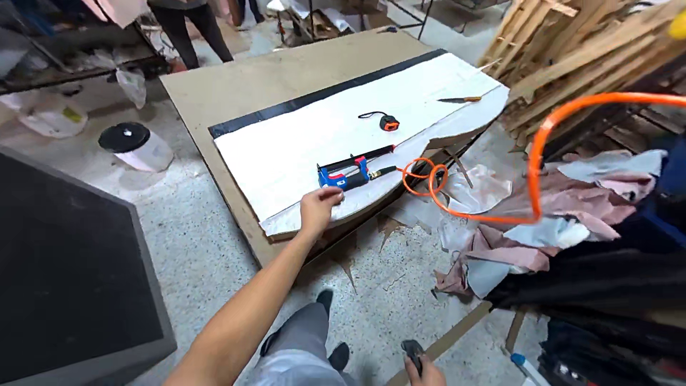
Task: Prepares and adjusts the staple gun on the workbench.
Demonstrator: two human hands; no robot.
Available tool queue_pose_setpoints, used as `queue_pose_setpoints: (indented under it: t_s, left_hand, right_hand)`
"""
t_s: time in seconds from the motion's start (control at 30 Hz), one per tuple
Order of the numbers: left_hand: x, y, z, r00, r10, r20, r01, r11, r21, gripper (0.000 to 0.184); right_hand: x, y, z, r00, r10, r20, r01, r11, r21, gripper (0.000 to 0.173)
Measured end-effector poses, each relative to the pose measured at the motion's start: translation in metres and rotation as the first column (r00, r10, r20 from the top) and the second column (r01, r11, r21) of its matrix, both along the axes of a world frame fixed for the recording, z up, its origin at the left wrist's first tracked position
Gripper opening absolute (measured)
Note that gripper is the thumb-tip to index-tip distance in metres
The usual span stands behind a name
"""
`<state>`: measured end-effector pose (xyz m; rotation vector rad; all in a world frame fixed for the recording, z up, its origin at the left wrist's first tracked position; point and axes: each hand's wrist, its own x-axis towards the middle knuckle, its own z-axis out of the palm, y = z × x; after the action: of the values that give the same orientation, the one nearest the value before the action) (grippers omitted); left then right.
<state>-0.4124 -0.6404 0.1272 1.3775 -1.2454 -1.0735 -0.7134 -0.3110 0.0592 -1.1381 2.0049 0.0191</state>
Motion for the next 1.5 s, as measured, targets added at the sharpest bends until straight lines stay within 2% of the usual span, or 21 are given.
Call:
queue_pose_setpoints:
  t_s: [0.13, 0.27, 0.37, 0.5, 0.67, 0.77, 1.1, 1.23, 1.4, 1.43, 1.5]
  left_hand:
    - [-0.024, -0.137, -0.028, 0.984, 0.083, 0.157, -0.067, 0.992, -0.103, 0.025]
    - [-0.048, -0.225, -0.072, 0.964, 0.031, 0.264, -0.023, 0.999, -0.034, 0.019]
    - [-0.056, -0.233, -0.089, 0.932, 0.058, 0.359, -0.054, 0.998, -0.022, 0.018]
    - [-0.060, -0.241, -0.095, 0.895, 0.058, 0.443, -0.048, 0.998, -0.032, 0.016]
    - [-0.058, -0.241, -0.098, 0.931, 0.048, 0.362, -0.003, 0.992, -0.124, 0.010]
    - [-0.061, -0.241, -0.099, 0.945, 0.058, 0.320, -0.019, 0.992, -0.123, 0.009]
    - [-0.067, -0.237, -0.099, 0.897, 0.085, 0.434, 0.011, 0.977, -0.215, 0.012]
    - [-0.074, -0.234, -0.097, 0.853, 0.090, 0.515, 0.057, 0.963, -0.263, 0.015]
    - [-0.079, -0.233, -0.093, 0.828, 0.117, 0.549, 0.050, 0.959, -0.278, 0.021]
    - [-0.079, -0.233, -0.093, 0.819, 0.116, 0.562, 0.054, 0.960, -0.276, 0.021]
    - [-0.078, -0.231, -0.092, 0.796, 0.112, 0.594, 0.059, 0.964, -0.260, 0.022]
  right_hand:
    - [0.001, -0.133, 0.018, 0.996, 0.068, 0.063, -0.058, 0.987, -0.152, 0.040]
    - [0.018, -0.231, 0.034, 0.981, 0.042, 0.191, -0.002, 0.978, -0.209, 0.034]
    - [0.024, -0.279, 0.061, 0.953, 0.058, 0.298, -0.001, 0.982, -0.189, 0.032]
    - [0.017, -0.342, 0.072, 0.942, 0.243, 0.231, -0.179, 0.947, -0.267, 0.034]
    - [0.017, -0.409, 0.055, 0.915, 0.217, 0.341, -0.114, 0.948, -0.298, 0.031]
    - [0.014, -0.445, 0.052, 0.900, 0.248, 0.357, -0.133, 0.939, -0.317, 0.028]
    - [-0.011, -0.492, 0.050, 0.887, 0.207, 0.412, -0.111, 0.963, -0.245, 0.028]
    - [-0.012, -0.501, 0.054, 0.896, 0.322, 0.307, -0.191, 0.901, -0.388, 0.035]
    - [0.025, -0.520, 0.050, 0.881, 0.456, 0.124, -0.244, 0.664, -0.707, 0.032]
    - [0.036, -0.526, 0.045, 0.880, 0.469, 0.075, -0.277, 0.635, -0.722, 0.032]
    - [0.051, -0.537, 0.033, 0.868, 0.497, -0.020, -0.378, 0.634, -0.675, 0.034]
